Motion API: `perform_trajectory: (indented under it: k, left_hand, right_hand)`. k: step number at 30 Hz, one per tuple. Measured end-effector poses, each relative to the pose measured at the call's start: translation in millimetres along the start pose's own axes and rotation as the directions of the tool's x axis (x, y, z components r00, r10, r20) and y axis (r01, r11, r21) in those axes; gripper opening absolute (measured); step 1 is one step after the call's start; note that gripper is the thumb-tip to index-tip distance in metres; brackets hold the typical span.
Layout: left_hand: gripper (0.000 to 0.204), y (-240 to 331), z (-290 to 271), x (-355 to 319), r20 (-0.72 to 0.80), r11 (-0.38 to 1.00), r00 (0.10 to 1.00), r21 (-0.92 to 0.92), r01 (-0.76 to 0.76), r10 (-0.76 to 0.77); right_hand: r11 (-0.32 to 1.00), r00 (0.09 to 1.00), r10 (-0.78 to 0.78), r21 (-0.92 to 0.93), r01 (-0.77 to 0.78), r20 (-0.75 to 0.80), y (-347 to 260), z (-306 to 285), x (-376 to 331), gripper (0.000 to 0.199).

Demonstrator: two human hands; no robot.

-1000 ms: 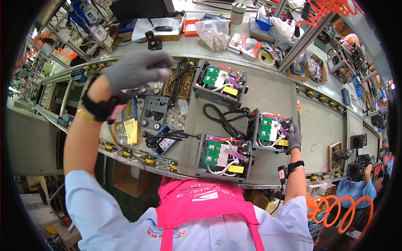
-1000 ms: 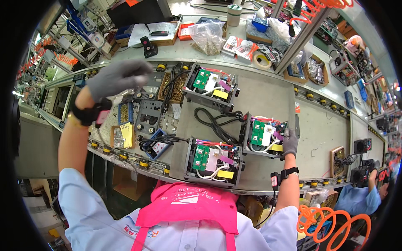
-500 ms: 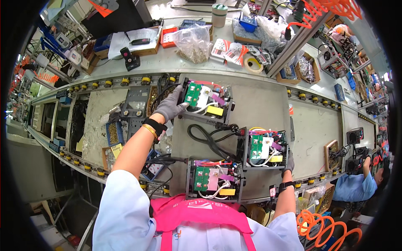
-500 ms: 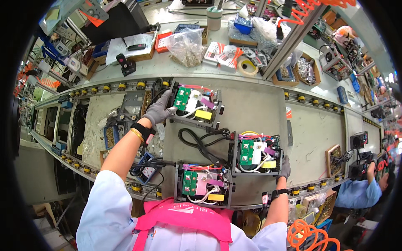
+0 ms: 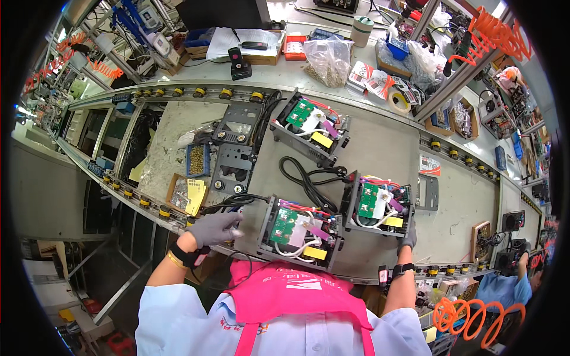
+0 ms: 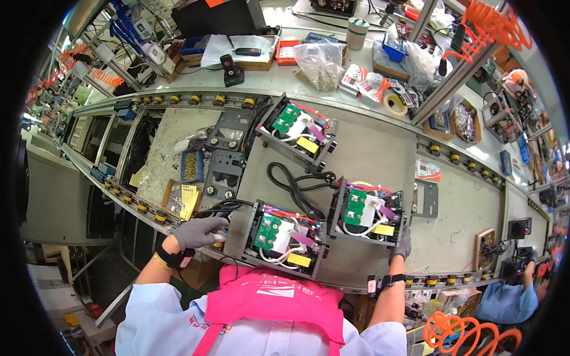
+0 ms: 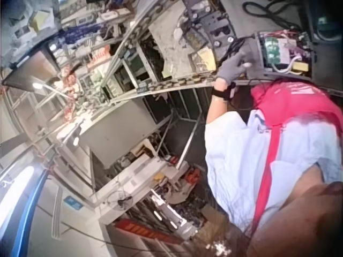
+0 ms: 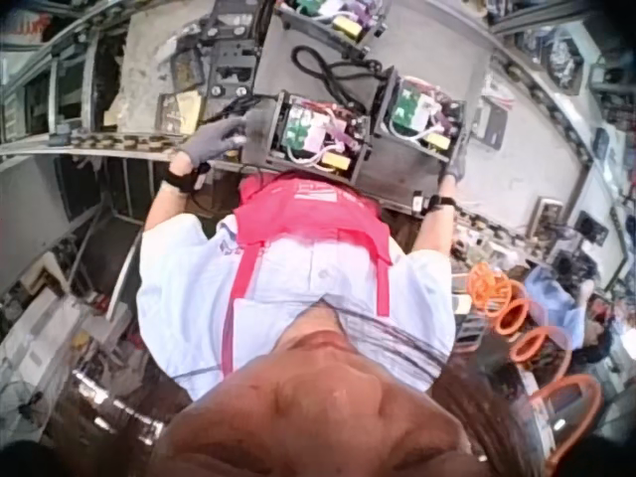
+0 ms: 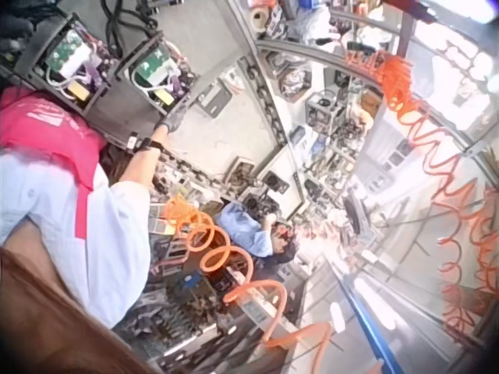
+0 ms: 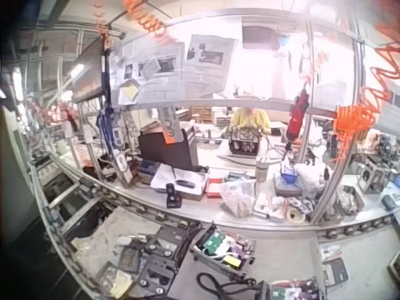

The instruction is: Assembling, wiring, and labeling electrical inverter components on a factory assembly line.

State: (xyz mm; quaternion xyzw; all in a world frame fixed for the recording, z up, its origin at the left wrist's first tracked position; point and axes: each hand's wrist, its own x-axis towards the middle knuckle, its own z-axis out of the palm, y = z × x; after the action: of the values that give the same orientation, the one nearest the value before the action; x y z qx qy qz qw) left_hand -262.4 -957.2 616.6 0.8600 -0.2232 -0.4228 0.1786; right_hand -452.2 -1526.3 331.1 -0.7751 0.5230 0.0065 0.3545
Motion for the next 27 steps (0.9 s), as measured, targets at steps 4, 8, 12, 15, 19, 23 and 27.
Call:
perform_trajectory:
  k: [4, 8, 12, 15, 19, 23, 27]
  left_hand:
    - [0.058, -3, 46, 31, -0.332, 0.958, 0.941, -0.241, -0.153, 0.067]
    - [0.065, 20, 46, 85, -0.52, 0.985, 0.837, 0.094, -0.142, 0.171]
    - [0.074, 14, 51, 109, -0.442, 0.991, 0.893, 0.127, -0.032, 0.085]
    - [0.072, 19, 35, 123, -0.3, 0.999, 0.954, -0.031, -0.045, 0.033]
    - [0.076, 28, 18, 126, -0.092, 0.999, 0.996, 0.044, -0.008, 0.012]
    - [0.063, 33, 31, 97, -0.2, 0.995, 0.975, 0.03, -0.094, 0.098]
    - [0.051, 36, 50, 36, -0.585, 0.891, 0.674, 0.259, -0.372, 0.451]
  right_hand:
    - [0.937, 0.999, 0.018, 0.349, -0.027, 0.029, -15, -3, -13, 0.044]
    - [0.986, 0.998, -0.067, 0.155, 0.069, -0.021, 43, -20, 32, 0.053]
    - [0.831, 0.99, -0.072, 0.556, -0.007, 0.119, -64, -51, -15, 0.05]
    - [0.894, 0.935, -0.335, 0.352, 0.275, 0.119, -83, -60, -24, 0.048]
    - [0.935, 0.941, -0.327, 0.179, 0.307, 0.092, -102, -51, -33, 0.056]
    - [0.892, 0.901, -0.425, 0.13, 0.433, -0.092, -107, -38, -29, 0.056]
    - [0.881, 0.906, -0.421, 0.253, 0.399, 0.037, -119, -46, -28, 0.05]
